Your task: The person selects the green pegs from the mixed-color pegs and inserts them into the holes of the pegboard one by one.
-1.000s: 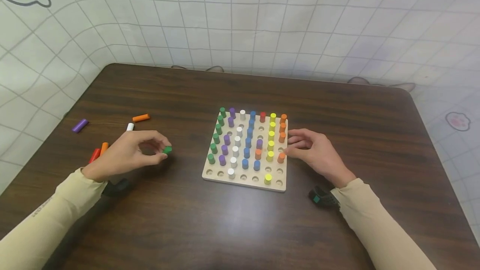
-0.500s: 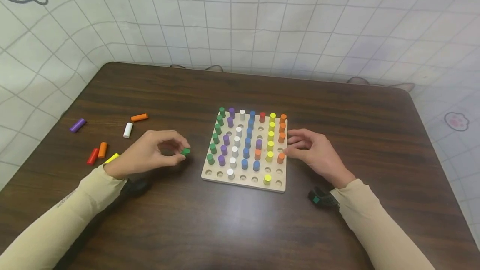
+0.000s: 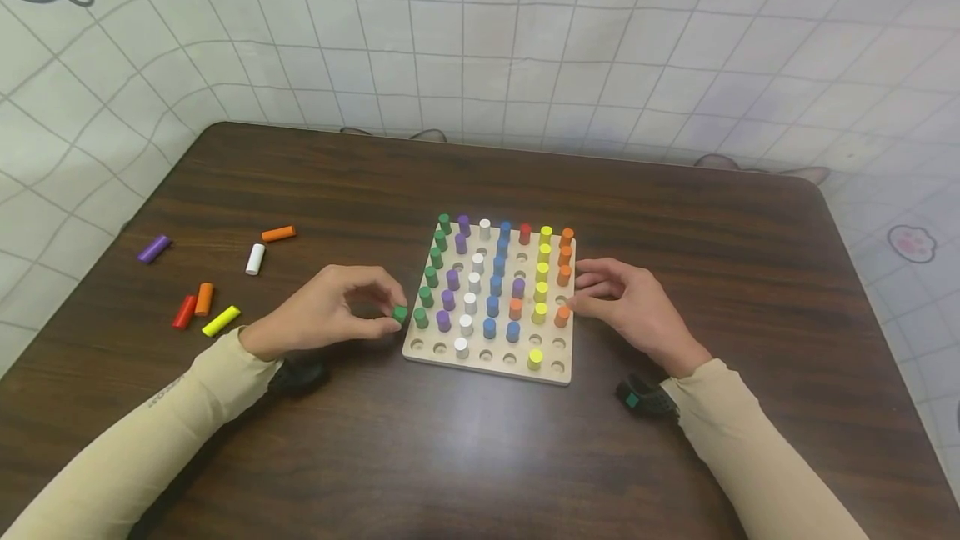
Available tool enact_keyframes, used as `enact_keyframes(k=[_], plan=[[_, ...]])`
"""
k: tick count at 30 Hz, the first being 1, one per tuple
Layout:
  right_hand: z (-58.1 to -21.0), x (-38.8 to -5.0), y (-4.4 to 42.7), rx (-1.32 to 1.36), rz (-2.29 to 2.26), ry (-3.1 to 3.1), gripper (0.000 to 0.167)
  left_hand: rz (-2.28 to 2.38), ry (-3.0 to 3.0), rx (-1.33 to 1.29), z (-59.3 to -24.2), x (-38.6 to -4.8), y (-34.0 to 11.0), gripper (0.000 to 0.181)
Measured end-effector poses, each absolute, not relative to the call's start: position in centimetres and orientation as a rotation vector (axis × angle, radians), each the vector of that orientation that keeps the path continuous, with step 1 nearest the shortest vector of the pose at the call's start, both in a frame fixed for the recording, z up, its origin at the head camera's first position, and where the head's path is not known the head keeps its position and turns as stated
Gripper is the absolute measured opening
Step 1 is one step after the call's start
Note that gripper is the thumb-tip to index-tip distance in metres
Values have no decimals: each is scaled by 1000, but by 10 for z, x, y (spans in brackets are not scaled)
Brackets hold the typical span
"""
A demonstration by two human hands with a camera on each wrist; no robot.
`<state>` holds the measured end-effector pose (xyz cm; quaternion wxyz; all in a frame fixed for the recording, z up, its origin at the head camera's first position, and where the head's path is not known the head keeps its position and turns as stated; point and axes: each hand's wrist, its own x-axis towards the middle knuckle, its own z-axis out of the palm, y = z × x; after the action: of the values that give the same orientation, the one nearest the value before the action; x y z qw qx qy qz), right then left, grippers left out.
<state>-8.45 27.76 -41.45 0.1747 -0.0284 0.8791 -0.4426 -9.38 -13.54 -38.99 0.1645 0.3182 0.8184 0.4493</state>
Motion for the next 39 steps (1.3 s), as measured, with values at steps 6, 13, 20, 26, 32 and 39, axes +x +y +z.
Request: enact_keyframes(k=[6, 13, 20, 26, 32, 39], plan=[[-414, -85, 278, -74, -1217, 2502, 72, 1298, 2289, 920, -391, -92, -130, 26], [-414, -86, 277, -55, -1196, 2509, 74, 1297, 2245, 909, -392, -90, -126, 23], [-413, -85, 277, -55, -1204, 2505, 74, 1299, 2166, 875, -392, -88, -123, 20], [-412, -84, 277, -78, -1265, 2484, 70, 1296, 2148, 874, -392, -87, -122, 21], [-412, -85, 277, -79, -1270, 2483, 71, 1302, 2155, 891, -392, -87, -122, 20], [-413, -84, 277, -74, -1272, 2480, 71, 1271, 2160, 904, -393, -86, -123, 21]])
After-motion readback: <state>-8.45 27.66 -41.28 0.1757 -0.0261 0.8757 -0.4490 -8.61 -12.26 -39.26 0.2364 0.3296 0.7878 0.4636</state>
